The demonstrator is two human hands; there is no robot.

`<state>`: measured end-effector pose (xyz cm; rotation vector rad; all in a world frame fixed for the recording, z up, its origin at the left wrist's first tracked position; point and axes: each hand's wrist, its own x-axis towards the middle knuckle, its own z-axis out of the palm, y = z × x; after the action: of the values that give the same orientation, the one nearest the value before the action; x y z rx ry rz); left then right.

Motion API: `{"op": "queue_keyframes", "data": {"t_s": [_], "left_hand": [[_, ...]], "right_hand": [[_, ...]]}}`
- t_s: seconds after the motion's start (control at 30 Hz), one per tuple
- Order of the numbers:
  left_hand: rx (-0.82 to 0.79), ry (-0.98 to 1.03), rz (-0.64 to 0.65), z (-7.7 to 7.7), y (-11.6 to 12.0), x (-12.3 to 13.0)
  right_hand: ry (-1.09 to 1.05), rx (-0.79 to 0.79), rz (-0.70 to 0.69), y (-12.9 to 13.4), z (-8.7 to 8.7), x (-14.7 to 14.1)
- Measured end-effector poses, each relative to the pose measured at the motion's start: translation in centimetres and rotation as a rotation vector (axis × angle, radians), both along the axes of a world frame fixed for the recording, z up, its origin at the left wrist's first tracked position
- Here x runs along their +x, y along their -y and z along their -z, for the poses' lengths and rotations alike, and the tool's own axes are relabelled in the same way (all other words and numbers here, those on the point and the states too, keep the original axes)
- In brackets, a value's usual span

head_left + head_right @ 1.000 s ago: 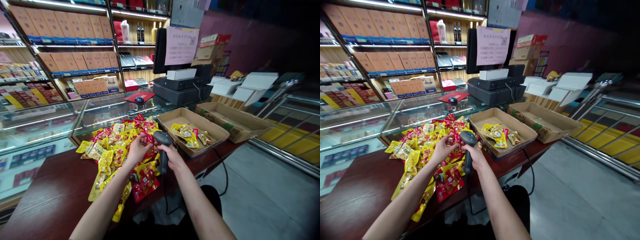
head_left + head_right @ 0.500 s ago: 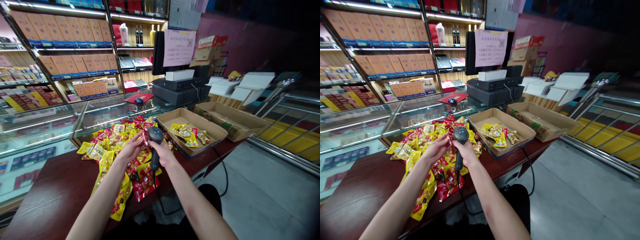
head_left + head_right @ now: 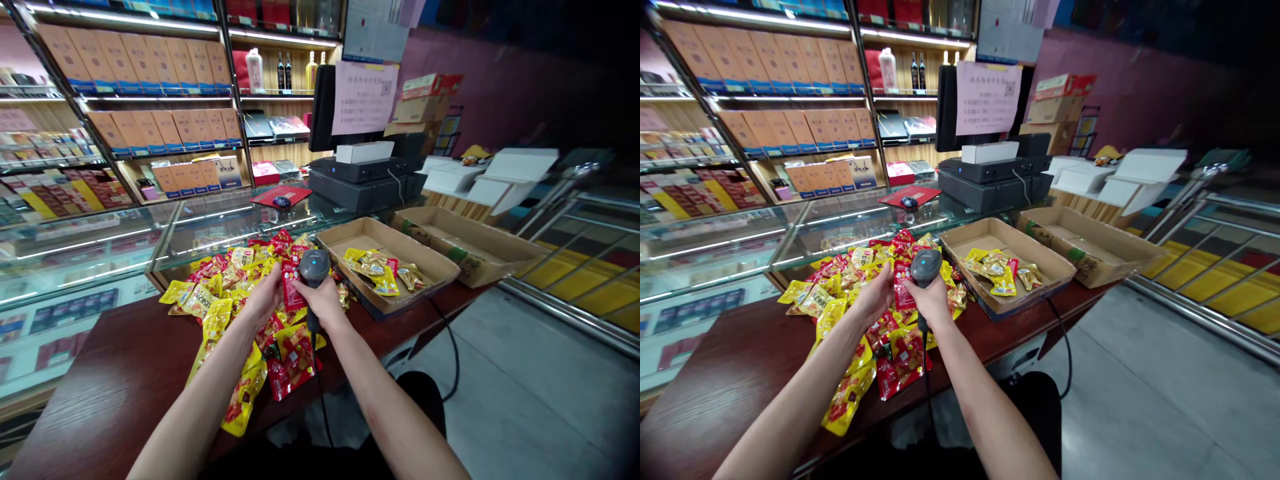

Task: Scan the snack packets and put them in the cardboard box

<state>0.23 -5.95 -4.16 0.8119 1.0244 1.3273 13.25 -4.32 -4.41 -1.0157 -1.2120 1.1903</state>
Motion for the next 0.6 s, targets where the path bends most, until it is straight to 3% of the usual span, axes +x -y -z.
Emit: {"op": "queue_keyframes", "data": {"t_s": [0.27, 0.37, 0.47, 0.6], "left_hand": [[-0.006, -0.09, 0.102, -0.2, 0.2, -1.2], [0.022, -0.289, 0.151, -0.6, 0.5, -1.8], [0.084, -0.538, 0.174, -1.4, 0.7, -2.2], [0.1, -0.572, 0.116, -2.5, 0.5, -2.4]], "right_hand": [[-0.018, 0.014, -0.045, -0.2, -0.3, 0.8], [-0.02, 0.043, -0.041, -0.9, -0.9, 1.4], [0.026, 0.083, -0.128, -1.7, -1.2, 1.7], [0.075, 0.097, -0.134, -2.1, -1.0, 1.6]]}}
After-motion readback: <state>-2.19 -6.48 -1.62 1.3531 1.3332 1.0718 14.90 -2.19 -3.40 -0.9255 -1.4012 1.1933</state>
